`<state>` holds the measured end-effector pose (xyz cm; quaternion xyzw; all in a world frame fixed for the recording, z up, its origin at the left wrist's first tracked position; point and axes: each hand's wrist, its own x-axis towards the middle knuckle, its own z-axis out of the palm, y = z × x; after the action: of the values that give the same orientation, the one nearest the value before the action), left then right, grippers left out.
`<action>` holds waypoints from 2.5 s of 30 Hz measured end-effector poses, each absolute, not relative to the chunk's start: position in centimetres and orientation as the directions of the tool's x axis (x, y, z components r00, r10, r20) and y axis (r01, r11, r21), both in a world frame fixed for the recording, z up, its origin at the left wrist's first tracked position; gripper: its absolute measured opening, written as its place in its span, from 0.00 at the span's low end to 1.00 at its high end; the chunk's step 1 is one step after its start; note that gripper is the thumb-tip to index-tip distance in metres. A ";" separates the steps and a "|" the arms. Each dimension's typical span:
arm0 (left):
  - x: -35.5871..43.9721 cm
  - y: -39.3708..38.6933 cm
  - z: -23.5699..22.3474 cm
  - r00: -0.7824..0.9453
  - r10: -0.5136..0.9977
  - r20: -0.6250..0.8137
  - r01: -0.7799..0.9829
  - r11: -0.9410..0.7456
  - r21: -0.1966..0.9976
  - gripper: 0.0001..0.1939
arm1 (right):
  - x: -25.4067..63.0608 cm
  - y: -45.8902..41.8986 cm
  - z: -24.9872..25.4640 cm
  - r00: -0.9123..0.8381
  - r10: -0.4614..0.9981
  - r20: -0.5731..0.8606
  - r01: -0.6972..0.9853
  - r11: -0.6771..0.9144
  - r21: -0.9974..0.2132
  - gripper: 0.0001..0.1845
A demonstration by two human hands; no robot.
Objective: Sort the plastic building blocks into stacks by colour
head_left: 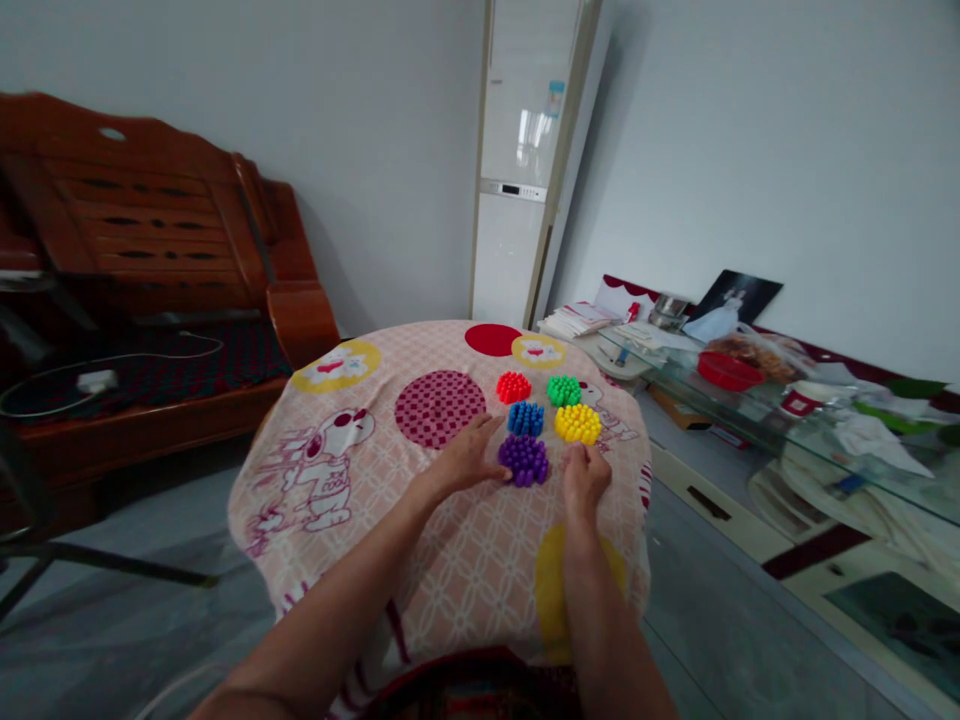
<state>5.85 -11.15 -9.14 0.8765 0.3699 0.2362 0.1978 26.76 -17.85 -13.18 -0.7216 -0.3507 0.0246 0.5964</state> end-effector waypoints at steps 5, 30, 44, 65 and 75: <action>8.8 -13.9 -8.7 0.708 0.619 0.340 0.499 -0.779 0.380 0.42 | 31.5 -16.2 -10.7 0.789 0.434 0.434 0.555 -0.204 -0.806 0.23; -2.2 1.5 -9.7 0.142 0.944 0.297 0.831 -0.277 0.482 0.30 | 16.0 -4.1 -9.1 -0.210 0.938 0.274 0.512 0.345 -0.787 0.21; -1.4 1.6 -10.6 0.085 0.964 0.251 0.779 -0.221 0.587 0.26 | 37.8 -0.2 -9.0 0.576 0.794 0.195 0.676 -0.328 -0.660 0.20; -1.2 1.2 -9.7 0.042 0.973 0.229 0.313 -0.230 0.921 0.29 | 17.2 -1.9 -7.3 -0.502 0.795 0.342 0.343 0.545 -0.765 0.23; 5.2 -1.0 -7.2 0.506 0.749 0.428 0.330 -0.627 0.705 0.22 | 23.2 5.5 -7.6 0.014 0.940 0.341 0.676 0.243 -0.696 0.20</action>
<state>5.17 -0.98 -7.24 0.8213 0.3284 0.3729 0.2803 23.15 5.48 -7.62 -0.5923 -0.6819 0.1672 0.3953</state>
